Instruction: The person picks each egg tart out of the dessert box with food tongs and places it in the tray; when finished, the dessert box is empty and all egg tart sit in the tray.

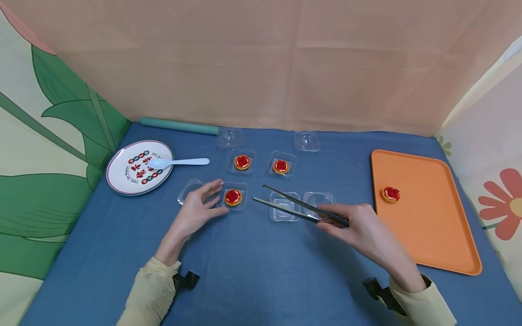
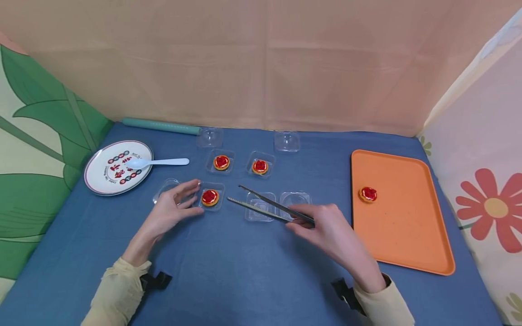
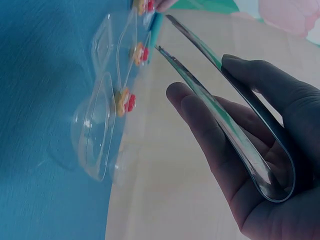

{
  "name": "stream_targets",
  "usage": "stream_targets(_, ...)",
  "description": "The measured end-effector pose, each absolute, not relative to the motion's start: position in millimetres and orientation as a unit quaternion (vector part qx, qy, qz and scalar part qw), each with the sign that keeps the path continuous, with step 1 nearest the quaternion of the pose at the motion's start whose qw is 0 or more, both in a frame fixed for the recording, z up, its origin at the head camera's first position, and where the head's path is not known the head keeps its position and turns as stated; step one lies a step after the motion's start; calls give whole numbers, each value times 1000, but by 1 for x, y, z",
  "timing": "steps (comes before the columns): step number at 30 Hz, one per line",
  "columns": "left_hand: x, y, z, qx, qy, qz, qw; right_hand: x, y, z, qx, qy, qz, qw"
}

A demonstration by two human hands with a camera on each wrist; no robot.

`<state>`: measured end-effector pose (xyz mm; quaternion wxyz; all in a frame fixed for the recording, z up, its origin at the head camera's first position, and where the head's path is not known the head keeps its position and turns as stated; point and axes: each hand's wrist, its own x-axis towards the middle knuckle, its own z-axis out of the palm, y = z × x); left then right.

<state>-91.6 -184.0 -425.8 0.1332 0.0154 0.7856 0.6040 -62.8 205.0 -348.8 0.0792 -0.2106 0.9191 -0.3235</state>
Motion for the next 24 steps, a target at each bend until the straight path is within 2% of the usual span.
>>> stream_targets(8, -92, -177, -428, 16, 794, 592, 139, -66, 192, -350, -233, 910, -331, 90)
stream_targets(24, -92, -176, -430, 17, 797, 589, 133, -71, 163, -352, -280, 909, -302, 65)
